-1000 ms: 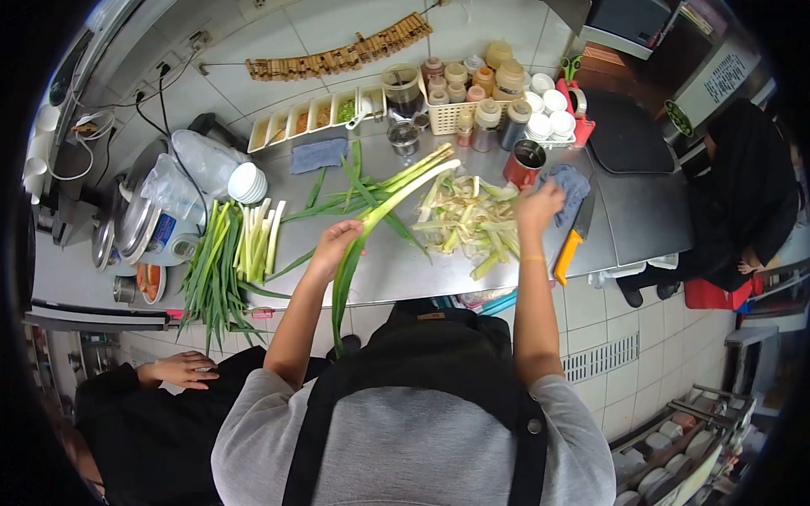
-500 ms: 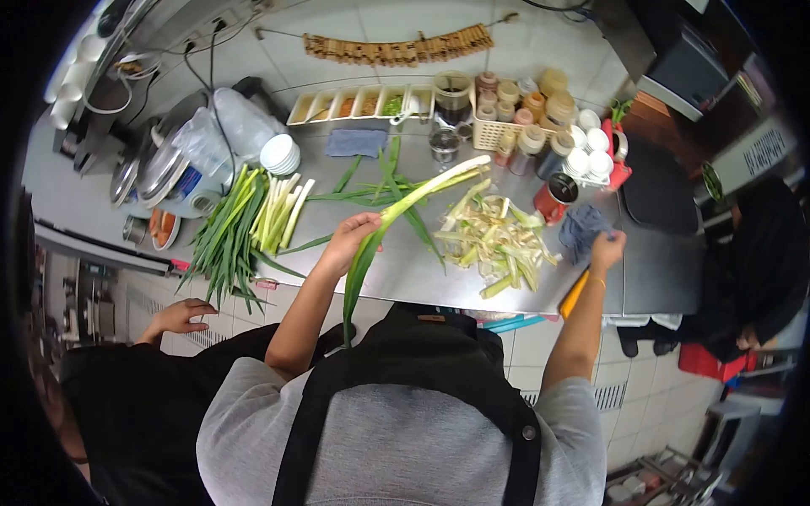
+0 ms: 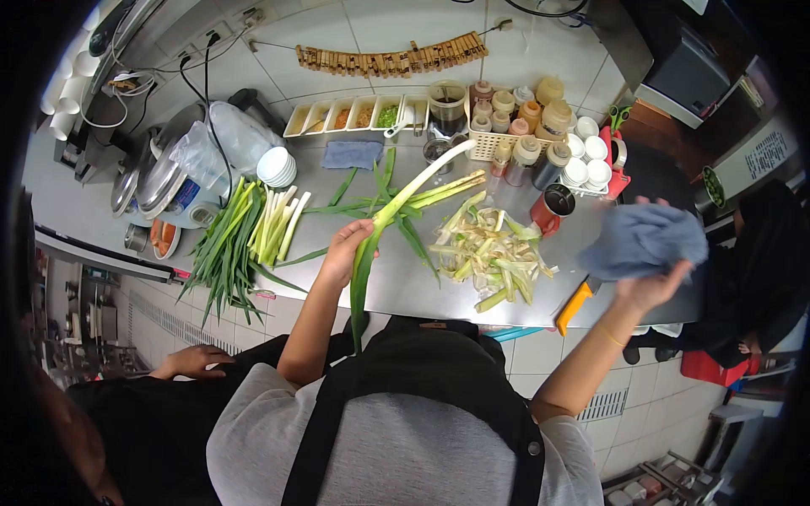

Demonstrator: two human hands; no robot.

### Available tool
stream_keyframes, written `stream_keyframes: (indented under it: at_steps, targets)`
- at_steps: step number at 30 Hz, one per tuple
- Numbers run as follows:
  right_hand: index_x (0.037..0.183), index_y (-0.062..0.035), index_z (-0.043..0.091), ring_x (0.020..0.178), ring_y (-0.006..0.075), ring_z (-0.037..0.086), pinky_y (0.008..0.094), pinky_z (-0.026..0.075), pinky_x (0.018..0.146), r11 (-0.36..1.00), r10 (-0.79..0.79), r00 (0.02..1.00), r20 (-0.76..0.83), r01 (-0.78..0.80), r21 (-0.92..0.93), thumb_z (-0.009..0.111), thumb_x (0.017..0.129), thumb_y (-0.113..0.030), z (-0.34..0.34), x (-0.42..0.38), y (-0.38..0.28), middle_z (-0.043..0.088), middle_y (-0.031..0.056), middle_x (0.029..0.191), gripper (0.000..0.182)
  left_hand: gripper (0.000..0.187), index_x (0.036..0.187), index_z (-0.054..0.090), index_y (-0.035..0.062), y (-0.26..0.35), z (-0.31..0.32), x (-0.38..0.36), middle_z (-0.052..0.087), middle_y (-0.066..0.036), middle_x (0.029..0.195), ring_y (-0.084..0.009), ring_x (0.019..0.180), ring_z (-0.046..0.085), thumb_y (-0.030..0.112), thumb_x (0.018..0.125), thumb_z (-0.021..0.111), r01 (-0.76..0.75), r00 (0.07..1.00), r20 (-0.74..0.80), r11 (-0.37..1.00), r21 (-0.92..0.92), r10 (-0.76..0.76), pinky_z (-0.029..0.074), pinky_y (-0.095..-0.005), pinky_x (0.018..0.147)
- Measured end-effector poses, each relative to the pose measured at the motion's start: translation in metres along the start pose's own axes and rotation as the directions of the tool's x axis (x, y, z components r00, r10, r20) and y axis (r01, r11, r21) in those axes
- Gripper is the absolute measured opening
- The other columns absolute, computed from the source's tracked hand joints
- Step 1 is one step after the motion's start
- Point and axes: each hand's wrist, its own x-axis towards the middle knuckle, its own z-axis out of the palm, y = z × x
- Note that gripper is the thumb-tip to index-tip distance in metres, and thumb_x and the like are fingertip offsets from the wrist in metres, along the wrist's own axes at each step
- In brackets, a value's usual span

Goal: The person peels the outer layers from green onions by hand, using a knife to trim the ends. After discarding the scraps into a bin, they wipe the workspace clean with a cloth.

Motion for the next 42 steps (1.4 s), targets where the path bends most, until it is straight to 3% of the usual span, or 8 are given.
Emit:
stream_keyframes:
  at_steps: [8,12,14,19,27,31,39,42]
  targets:
    - [0.132,-0.0064,0.034,0.12,0.0362,0.039,0.0498,0.028,0.103,0.661,0.593,0.78,0.201,-0.613,0.433,0.04,0.084,-0.061,0.076,-0.083,0.116,0.043,0.0165,0.13,0.073,0.02,0.102,0.056,0.0008,-0.005,0.029,0.008,0.059,-0.003,0.082,-0.01,0.06,0.055,0.016,0.089,0.052,-0.072,0.995,0.066,0.996,-0.057,0.075,0.048,-0.0222,0.056]
    - [0.126,-0.0047,0.041,0.114,0.0258,0.047,0.044,0.033,0.1,0.433,0.855,0.498,0.144,-0.84,0.327,0.046,0.09,-0.042,0.088,-0.118,0.161,0.049,0.0124,0.124,0.052,0.017,0.101,0.057,0.0013,-0.021,0.043,0.006,0.06,-0.003,0.084,-0.0078,0.064,0.056,0.012,0.089,0.051,-0.109,0.992,0.061,0.993,-0.052,0.112,0.047,-0.0203,0.059]
    - [0.118,-0.0049,0.047,0.107,0.0228,0.051,0.0415,0.038,0.095,0.492,0.846,0.523,0.101,-0.841,0.224,0.051,0.089,-0.032,0.097,-0.137,0.19,0.054,0.0104,0.115,0.039,0.015,0.101,0.058,0.0009,-0.049,0.05,0.01,0.06,-0.002,0.088,-0.0055,0.069,0.056,0.008,0.089,0.051,-0.375,0.923,-0.054,0.92,0.114,0.382,0.045,-0.0182,0.063]
    - [0.106,-0.0054,0.055,0.086,0.0167,0.059,0.032,0.048,0.078,0.502,0.865,0.501,-0.028,-0.862,0.067,0.058,0.086,-0.011,0.1,-0.13,0.209,0.061,0.005,0.096,0.021,0.013,0.099,0.059,0.0001,-0.054,0.061,-0.017,0.059,0.0,0.087,-0.0018,0.067,0.051,0.006,0.089,0.052,-0.412,0.905,-0.033,0.892,0.183,0.425,0.041,-0.0158,0.059]
    - [0.103,-0.0062,0.056,0.079,0.0147,0.06,0.0305,0.051,0.07,0.794,0.597,0.714,-0.365,-0.591,0.144,0.059,0.086,-0.016,0.073,-0.071,0.177,0.061,0.0051,0.091,0.02,0.015,0.095,0.061,-0.0005,-0.016,0.025,-0.083,0.057,0.003,0.074,0.0018,0.056,0.044,0.011,0.087,0.058,-0.201,0.979,0.056,0.922,0.33,0.194,0.033,-0.0152,0.047]
    - [0.117,-0.004,0.05,0.084,0.0144,0.058,0.0277,0.049,0.073,0.945,0.291,0.919,-0.265,-0.319,-0.067,0.059,0.087,-0.019,0.062,-0.033,0.107,0.058,0.0066,0.095,0.035,0.016,0.099,0.062,0.0011,0.002,-0.007,-0.121,0.057,0.004,0.074,0.0012,0.054,0.044,0.011,0.088,0.057,-0.081,0.996,-0.023,0.969,0.233,0.089,0.031,-0.0147,0.044]
    - [0.111,0.0025,0.055,0.081,0.0134,0.058,0.0256,0.048,0.071,0.91,-0.074,0.955,-0.288,-0.053,-0.411,0.059,0.086,-0.015,0.0,0.051,0.007,0.06,0.0077,0.095,0.031,0.016,0.1,0.061,-0.0021,0.008,-0.027,-0.128,0.06,0.0,0.079,-0.0027,0.068,0.051,0.008,0.088,0.056,-0.119,0.957,-0.242,0.978,0.172,0.159,0.04,-0.0165,0.06]
    - [0.097,0.0022,0.061,0.075,0.0133,0.06,0.0255,0.049,0.068,0.858,-0.024,0.908,-0.418,-0.197,-0.475,0.062,0.084,-0.016,-0.09,0.088,0.031,0.062,0.0058,0.087,0.022,0.016,0.1,0.061,-0.002,-0.001,-0.038,-0.123,0.061,-0.001,0.081,-0.0024,0.068,0.051,0.008,0.088,0.056,-0.12,0.963,-0.224,0.984,0.135,0.148,0.039,-0.0162,0.058]
